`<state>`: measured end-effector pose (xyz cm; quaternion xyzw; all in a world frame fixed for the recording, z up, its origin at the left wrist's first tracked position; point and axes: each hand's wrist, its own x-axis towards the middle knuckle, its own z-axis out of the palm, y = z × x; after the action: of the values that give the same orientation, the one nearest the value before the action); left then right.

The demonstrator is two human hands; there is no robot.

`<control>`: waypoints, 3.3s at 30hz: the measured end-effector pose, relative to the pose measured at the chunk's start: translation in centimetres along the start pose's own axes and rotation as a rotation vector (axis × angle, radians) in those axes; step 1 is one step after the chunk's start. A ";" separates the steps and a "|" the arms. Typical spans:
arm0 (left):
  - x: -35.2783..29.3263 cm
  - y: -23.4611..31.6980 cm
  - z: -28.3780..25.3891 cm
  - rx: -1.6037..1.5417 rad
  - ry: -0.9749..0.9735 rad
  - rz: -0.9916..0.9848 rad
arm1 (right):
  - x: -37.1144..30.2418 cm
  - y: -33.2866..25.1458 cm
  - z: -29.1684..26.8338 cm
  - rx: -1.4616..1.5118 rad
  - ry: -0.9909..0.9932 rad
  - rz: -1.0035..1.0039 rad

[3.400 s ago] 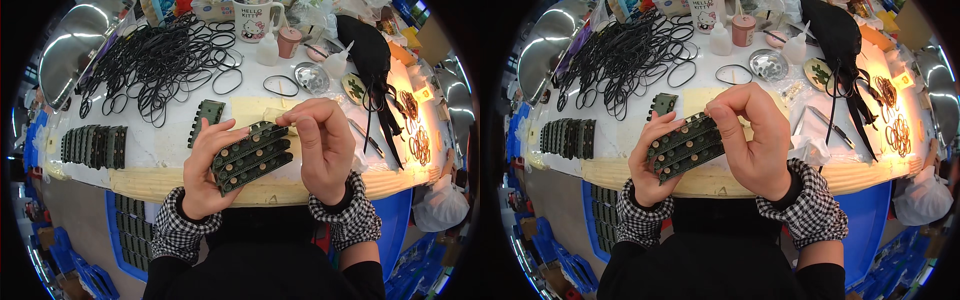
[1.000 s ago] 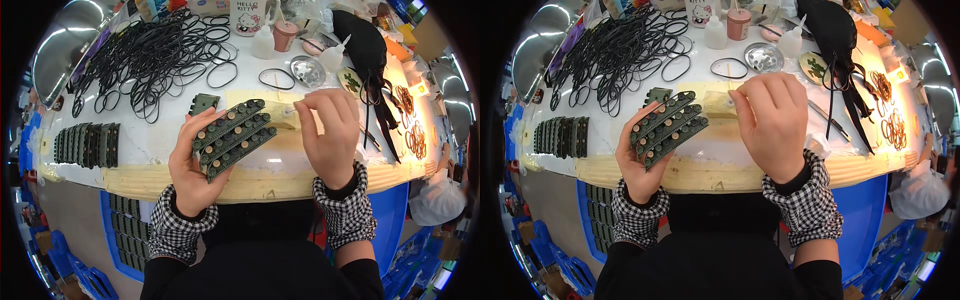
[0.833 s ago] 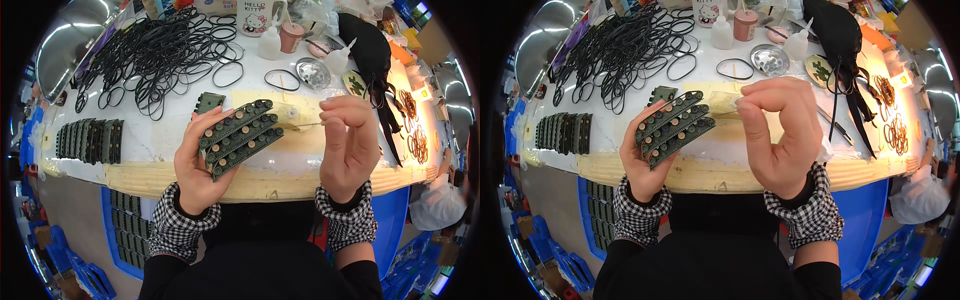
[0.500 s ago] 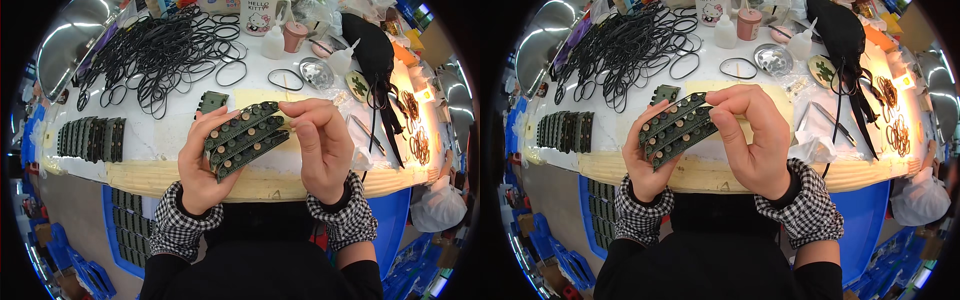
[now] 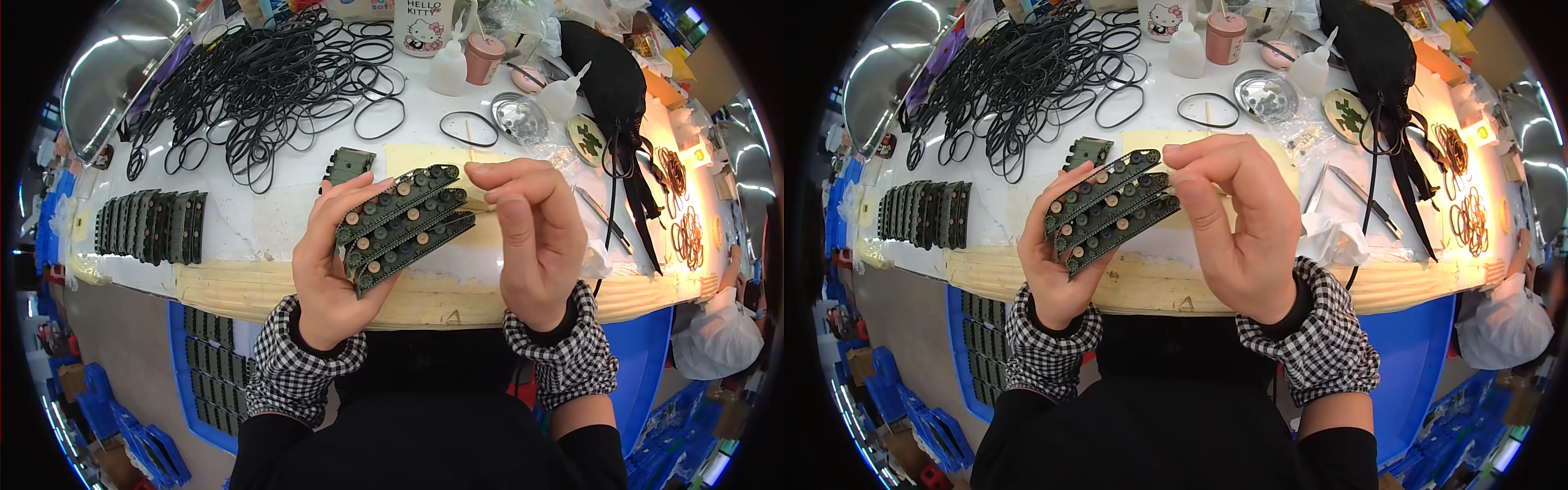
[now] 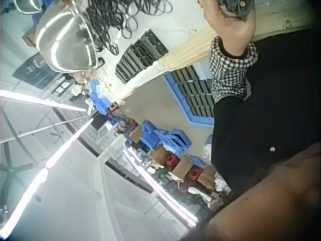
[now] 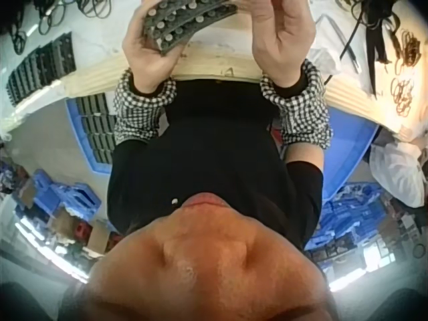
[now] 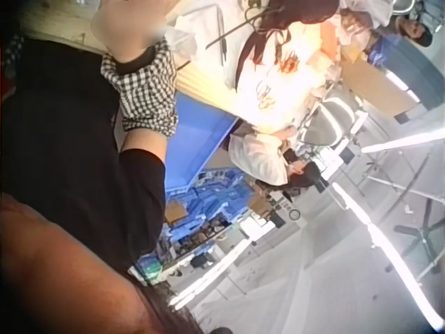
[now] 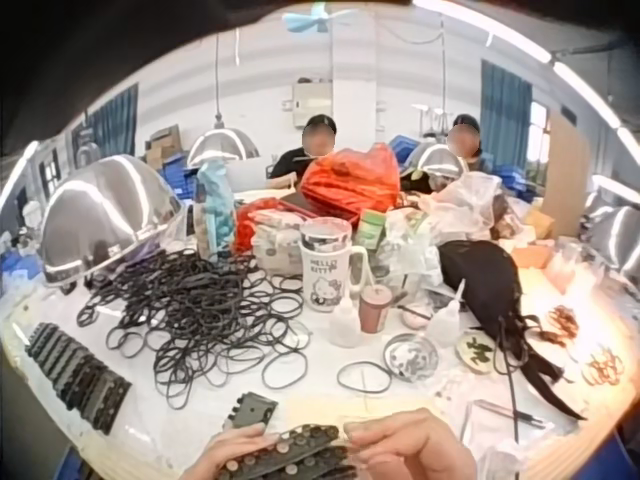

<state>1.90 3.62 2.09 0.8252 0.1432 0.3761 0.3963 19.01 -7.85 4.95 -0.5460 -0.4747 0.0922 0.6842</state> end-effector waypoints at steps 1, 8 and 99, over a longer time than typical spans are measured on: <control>0.0 0.0 0.0 0.000 0.004 0.001 | 0.0 -0.3 -0.1 0.041 0.035 0.048; -0.3 -0.2 0.2 -0.031 0.015 -0.023 | 1.8 1.1 -2.6 -0.909 -0.021 -0.368; -0.3 -0.5 0.1 -0.087 0.018 0.013 | 1.5 1.1 -2.7 -0.937 -0.035 -0.373</control>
<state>1.83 3.75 1.49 0.8045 0.1250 0.3921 0.4282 22.23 -8.28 5.00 -0.6987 -0.5659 -0.2454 0.3624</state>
